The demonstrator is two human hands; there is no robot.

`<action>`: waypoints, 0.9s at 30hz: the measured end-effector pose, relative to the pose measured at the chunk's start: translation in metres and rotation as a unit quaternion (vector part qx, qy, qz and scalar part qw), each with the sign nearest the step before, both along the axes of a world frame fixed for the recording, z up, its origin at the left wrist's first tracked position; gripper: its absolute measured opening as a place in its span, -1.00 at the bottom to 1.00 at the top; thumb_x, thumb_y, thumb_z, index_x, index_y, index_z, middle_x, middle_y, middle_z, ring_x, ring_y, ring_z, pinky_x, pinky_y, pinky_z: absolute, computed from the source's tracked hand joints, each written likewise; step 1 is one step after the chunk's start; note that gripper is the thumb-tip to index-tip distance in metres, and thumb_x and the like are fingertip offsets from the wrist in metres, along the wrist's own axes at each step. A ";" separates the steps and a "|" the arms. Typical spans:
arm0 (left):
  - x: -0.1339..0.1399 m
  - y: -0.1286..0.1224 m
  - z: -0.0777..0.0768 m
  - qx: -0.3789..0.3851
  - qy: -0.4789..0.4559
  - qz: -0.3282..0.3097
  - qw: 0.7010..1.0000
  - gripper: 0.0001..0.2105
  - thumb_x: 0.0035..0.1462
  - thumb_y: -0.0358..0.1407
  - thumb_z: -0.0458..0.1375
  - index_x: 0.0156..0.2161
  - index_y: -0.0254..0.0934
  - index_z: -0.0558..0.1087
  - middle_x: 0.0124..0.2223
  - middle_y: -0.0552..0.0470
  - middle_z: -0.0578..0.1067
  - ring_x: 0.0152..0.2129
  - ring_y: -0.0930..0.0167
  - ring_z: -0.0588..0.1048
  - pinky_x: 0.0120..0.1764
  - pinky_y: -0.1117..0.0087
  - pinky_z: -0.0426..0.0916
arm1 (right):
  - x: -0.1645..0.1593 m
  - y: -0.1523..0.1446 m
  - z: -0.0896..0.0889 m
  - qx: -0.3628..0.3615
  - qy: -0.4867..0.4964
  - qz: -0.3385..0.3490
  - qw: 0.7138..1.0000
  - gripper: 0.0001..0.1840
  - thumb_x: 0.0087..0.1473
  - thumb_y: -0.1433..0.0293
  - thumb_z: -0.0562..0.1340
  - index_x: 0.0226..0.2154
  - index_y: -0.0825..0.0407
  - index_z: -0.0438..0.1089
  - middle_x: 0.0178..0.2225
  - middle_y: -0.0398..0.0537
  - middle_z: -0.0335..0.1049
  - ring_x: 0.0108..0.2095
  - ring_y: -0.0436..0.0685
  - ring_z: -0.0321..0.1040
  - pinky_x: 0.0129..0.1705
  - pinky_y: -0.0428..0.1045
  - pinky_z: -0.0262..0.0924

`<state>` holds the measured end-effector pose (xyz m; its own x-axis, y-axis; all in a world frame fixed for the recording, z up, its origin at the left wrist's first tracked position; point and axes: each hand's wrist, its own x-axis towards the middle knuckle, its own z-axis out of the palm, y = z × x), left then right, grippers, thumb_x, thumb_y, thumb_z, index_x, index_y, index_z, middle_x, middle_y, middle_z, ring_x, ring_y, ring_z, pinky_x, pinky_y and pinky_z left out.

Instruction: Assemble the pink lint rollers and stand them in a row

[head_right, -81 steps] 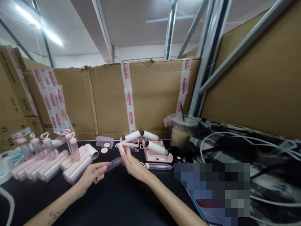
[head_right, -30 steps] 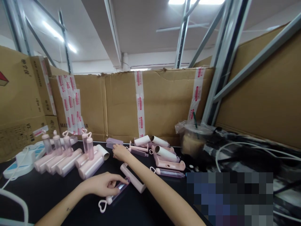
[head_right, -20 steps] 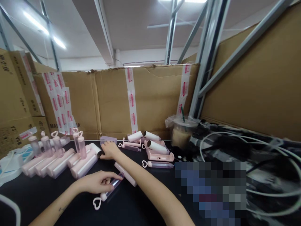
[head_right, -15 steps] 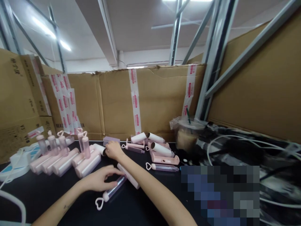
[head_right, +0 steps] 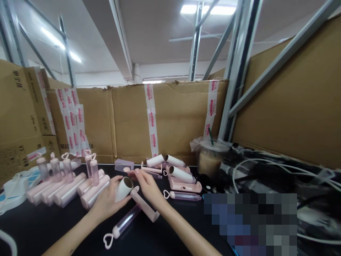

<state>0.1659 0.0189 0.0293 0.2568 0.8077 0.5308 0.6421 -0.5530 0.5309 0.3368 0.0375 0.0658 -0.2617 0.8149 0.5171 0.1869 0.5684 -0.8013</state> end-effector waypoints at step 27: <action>-0.006 0.001 0.023 -0.150 -0.429 -0.086 0.887 -0.51 0.04 -0.14 0.11 0.04 -0.18 0.07 -0.39 0.02 0.49 -0.51 0.34 0.51 -0.42 0.37 0.37 | -0.052 0.112 0.003 0.211 -0.446 -0.064 0.868 -0.68 0.09 0.33 0.16 -0.11 0.11 0.39 0.21 0.20 -0.05 0.20 0.30 -0.17 0.14 0.22 -0.21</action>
